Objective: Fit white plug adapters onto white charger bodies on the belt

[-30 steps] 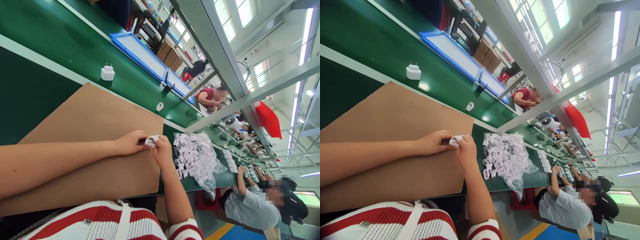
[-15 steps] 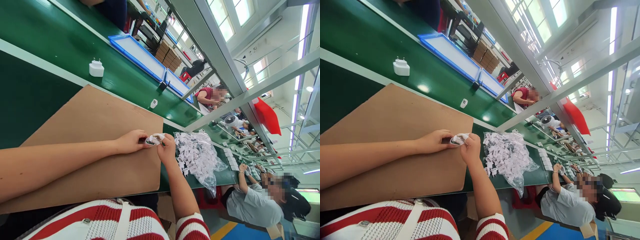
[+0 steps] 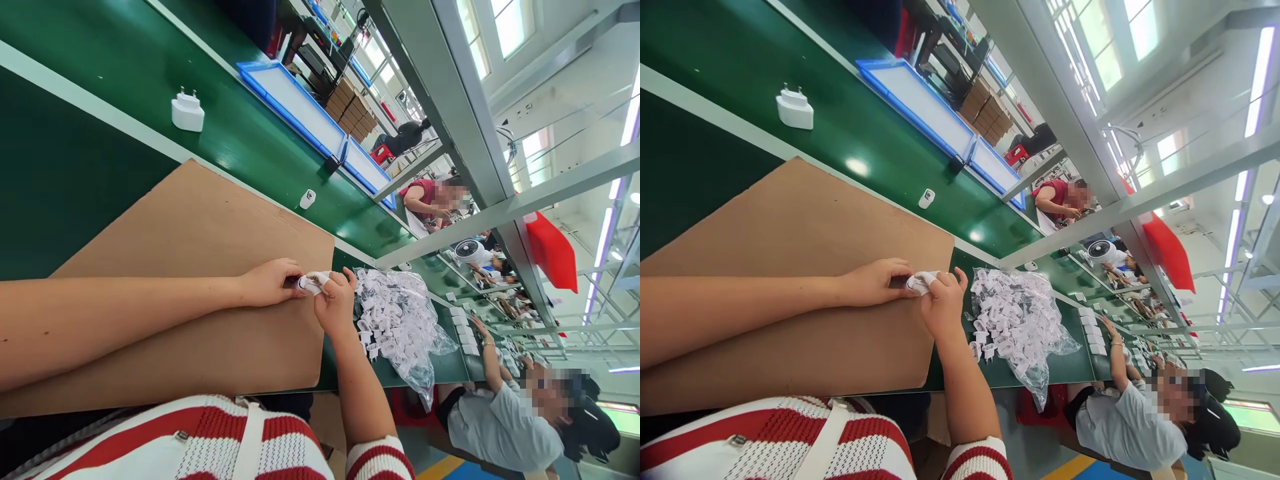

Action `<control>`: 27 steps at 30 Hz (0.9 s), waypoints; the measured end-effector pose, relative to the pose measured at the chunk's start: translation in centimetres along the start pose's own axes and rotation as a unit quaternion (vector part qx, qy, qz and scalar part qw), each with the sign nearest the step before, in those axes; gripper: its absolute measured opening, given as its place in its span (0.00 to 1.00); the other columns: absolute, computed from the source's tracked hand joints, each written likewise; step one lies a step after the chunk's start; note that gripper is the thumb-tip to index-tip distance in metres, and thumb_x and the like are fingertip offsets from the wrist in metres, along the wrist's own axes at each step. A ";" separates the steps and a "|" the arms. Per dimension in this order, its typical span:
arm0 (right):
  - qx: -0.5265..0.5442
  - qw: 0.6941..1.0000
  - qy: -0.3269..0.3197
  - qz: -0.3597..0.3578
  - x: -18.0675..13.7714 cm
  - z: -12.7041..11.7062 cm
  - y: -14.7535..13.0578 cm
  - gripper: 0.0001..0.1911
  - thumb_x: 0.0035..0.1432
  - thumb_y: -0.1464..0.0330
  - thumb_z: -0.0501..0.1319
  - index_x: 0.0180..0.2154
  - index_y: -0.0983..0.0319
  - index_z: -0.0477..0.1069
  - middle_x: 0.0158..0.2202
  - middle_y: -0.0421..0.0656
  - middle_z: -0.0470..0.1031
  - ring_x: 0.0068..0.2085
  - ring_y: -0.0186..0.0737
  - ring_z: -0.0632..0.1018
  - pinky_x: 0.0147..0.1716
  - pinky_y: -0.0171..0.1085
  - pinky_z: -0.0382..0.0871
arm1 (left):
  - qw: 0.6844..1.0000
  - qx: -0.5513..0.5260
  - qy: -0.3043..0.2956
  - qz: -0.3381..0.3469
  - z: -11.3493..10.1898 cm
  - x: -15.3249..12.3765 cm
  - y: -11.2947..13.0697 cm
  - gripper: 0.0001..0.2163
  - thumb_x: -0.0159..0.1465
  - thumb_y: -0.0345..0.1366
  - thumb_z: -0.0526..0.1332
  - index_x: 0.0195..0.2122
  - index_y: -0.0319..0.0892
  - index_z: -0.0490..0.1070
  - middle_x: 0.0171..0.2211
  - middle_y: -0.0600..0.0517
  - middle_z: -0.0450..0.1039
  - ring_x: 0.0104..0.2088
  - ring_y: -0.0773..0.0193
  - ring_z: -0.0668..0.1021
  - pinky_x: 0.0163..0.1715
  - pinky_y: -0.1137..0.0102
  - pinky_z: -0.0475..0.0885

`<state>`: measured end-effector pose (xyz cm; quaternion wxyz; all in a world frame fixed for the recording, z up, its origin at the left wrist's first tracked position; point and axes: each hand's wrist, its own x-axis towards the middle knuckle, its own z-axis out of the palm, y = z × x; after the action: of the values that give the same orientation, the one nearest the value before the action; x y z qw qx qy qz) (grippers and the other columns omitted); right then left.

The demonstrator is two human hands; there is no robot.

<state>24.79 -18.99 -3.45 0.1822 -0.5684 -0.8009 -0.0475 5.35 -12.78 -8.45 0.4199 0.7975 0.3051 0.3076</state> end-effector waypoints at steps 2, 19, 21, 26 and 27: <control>-0.004 1.000 -0.011 0.001 0.1 -0.1 -0.3 0.15 0.49 0.81 0.58 0.33 0.56 0.75 0.33 0.37 0.75 0.39 0.39 0.75 0.67 0.46 0.52 | 1.000 -0.006 0.002 0.005 0.0 0.0 0.0 0.17 0.64 0.51 0.62 0.29 0.41 0.70 0.31 0.48 0.69 0.33 0.57 0.72 0.34 0.66 0.65; 0.002 0.999 -0.028 0.021 0.1 -0.6 -0.9 0.16 0.52 0.81 0.58 0.35 0.56 0.76 0.33 0.37 0.76 0.39 0.39 0.77 0.68 0.49 0.49 | 1.000 -0.028 -0.006 0.004 0.1 -0.2 -0.4 0.16 0.65 0.49 0.62 0.30 0.41 0.72 0.32 0.48 0.70 0.34 0.57 0.73 0.34 0.65 0.66; -0.007 0.999 -0.038 0.013 0.3 -0.6 -0.9 0.14 0.51 0.81 0.59 0.32 0.56 0.74 0.32 0.37 0.75 0.39 0.40 0.76 0.68 0.49 0.49 | 0.999 -0.032 -0.005 0.007 0.1 -0.2 -0.5 0.16 0.65 0.50 0.62 0.30 0.41 0.72 0.32 0.48 0.70 0.34 0.57 0.73 0.35 0.65 0.66; 0.005 0.998 -0.060 0.033 0.6 -0.6 -0.8 0.13 0.49 0.81 0.58 0.28 0.57 0.71 0.31 0.37 0.73 0.38 0.39 0.76 0.66 0.47 0.54 | 1.000 -0.021 -0.006 0.011 0.0 -0.1 -0.5 0.15 0.65 0.49 0.62 0.31 0.41 0.72 0.32 0.48 0.70 0.35 0.57 0.73 0.36 0.65 0.67; 0.002 0.998 -0.059 0.033 0.6 -0.6 -0.8 0.12 0.49 0.81 0.58 0.27 0.57 0.70 0.30 0.37 0.72 0.38 0.39 0.76 0.66 0.47 0.54 | 1.000 -0.021 -0.007 0.009 0.0 -0.1 -0.4 0.15 0.65 0.49 0.62 0.31 0.41 0.72 0.32 0.48 0.70 0.34 0.56 0.73 0.36 0.65 0.67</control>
<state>24.02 -18.87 -2.59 0.1372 -0.5963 -0.7909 -0.0059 5.22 -12.63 -8.86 0.4360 0.7933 0.2883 0.3123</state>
